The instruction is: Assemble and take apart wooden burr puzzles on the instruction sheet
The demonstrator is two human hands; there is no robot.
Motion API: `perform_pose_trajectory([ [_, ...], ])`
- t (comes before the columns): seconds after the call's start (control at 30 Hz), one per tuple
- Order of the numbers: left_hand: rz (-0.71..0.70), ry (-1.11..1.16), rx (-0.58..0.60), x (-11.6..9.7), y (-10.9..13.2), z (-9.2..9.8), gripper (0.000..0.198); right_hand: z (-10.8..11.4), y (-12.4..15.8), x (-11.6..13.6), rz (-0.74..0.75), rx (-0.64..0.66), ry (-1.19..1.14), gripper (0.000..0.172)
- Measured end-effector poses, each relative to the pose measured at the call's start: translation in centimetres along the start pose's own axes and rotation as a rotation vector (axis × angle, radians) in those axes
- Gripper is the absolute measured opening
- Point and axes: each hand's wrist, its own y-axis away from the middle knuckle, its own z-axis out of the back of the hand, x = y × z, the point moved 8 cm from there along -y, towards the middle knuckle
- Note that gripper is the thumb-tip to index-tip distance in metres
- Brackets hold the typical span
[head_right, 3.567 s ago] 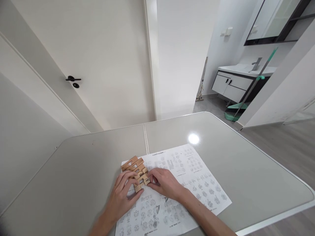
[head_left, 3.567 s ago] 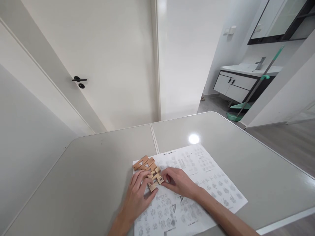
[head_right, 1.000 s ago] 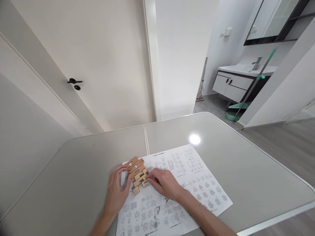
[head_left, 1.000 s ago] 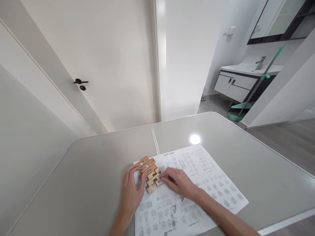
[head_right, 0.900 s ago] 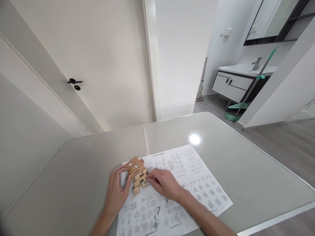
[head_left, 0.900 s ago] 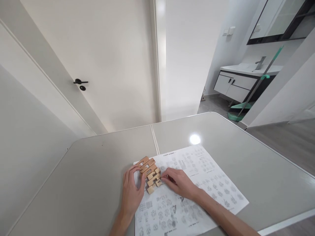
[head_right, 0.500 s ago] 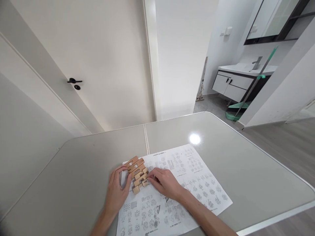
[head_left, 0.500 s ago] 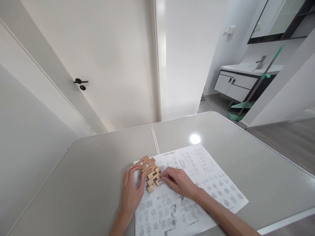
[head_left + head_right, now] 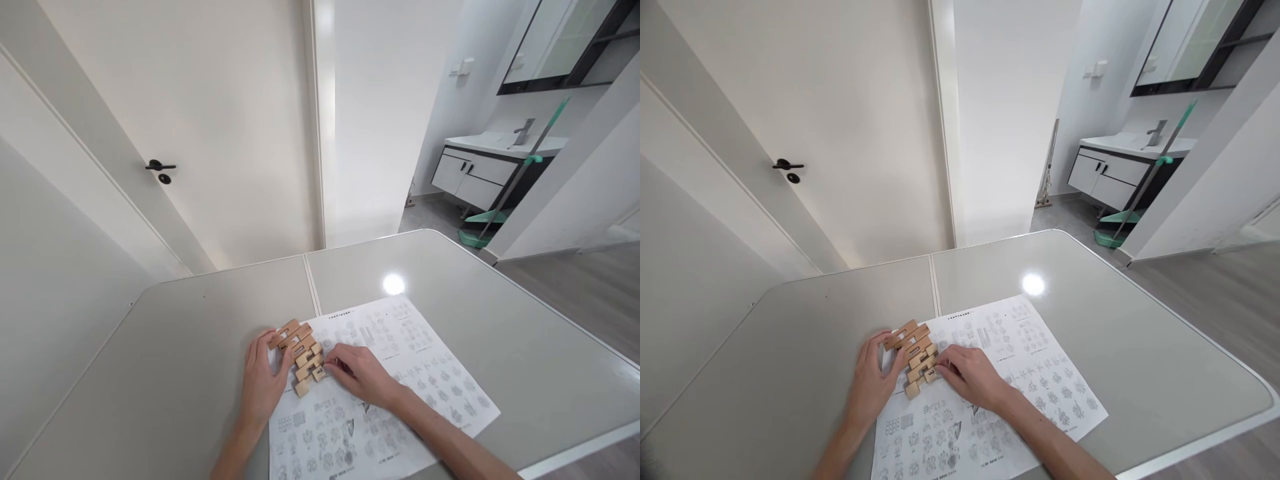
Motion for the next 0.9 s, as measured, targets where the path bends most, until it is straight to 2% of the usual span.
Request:
perform_pose_trajectory([
  [0.17, 0.067, -0.044, 0.267, 1.1, -2.5, -1.8, 0.042, -0.2, 0.0, -0.2, -0.007, 0.003, -0.004, 0.015],
  [0.33, 0.031, -0.127, 0.407, 0.4, -4.2, -2.6, 0.048, -0.2, 0.1, -0.2, -0.006, -0.001, -0.002, 0.015],
  [0.53, 0.014, -0.259, 0.481, -0.6, -5.3, -3.1, 0.044, -0.1, 0.1, -0.1, -0.002, -0.003, 0.001, 0.019],
  [0.9, -0.012, -0.284, 0.524, -0.6, -6.0, -3.3, 0.042, 0.0, 0.0, -0.1, -0.014, -0.006, -0.011, 0.02],
])
